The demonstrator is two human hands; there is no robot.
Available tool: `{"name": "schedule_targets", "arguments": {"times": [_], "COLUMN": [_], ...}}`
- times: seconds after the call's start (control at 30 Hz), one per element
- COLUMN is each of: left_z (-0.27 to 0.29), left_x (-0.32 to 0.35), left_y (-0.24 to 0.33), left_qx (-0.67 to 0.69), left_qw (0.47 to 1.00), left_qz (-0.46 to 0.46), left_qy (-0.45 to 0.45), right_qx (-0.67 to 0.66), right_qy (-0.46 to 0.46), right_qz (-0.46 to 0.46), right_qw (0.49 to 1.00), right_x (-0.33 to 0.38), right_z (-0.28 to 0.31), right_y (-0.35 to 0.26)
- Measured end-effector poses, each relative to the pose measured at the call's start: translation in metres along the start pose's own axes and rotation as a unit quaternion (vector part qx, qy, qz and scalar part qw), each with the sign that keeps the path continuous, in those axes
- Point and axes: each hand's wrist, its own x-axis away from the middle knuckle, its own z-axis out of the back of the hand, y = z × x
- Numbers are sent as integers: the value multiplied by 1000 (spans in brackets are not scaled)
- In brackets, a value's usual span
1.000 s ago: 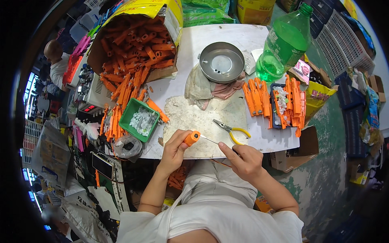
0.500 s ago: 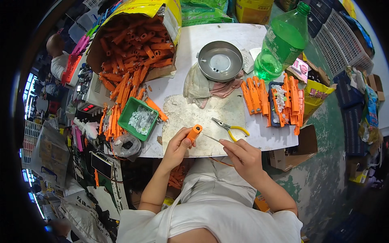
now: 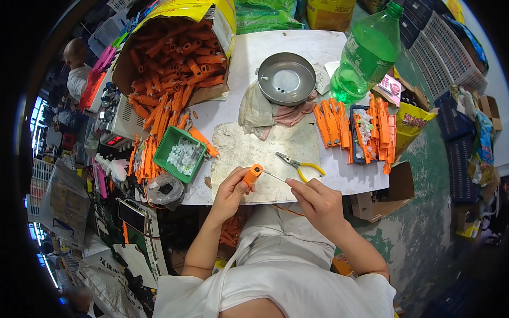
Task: The person assembles orange plastic lighters at a cluttered workbench. They insert small white components into the lighter bodies, use a screwdriver to adjust internal parts, and trim excess material with pliers. The person handles the lighters one at a time, placing finished units into a pile on the table.
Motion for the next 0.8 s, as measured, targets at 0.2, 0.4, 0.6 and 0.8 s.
{"name": "schedule_targets", "arguments": {"times": [0.2, 0.4, 0.6, 0.8], "left_z": [1, 1, 2, 6], "left_x": [2, 1, 1, 1], "left_y": [-2, 0, -2, 1], "left_qx": [-12, -10, -14, -35], "left_qw": [1000, 1000, 1000, 999], "left_qz": [-7, 4, -7, -9], "left_qy": [-5, -3, -4, -12], "right_qx": [4, -15, -8, -40], "right_qy": [6, 9, -1, 11], "right_qz": [12, 16, 28, 33], "right_qw": [1000, 1000, 1000, 999], "right_x": [1, 3, 2, 3], "right_z": [-1, -3, -2, -4], "right_y": [0, -4, -2, 2]}}
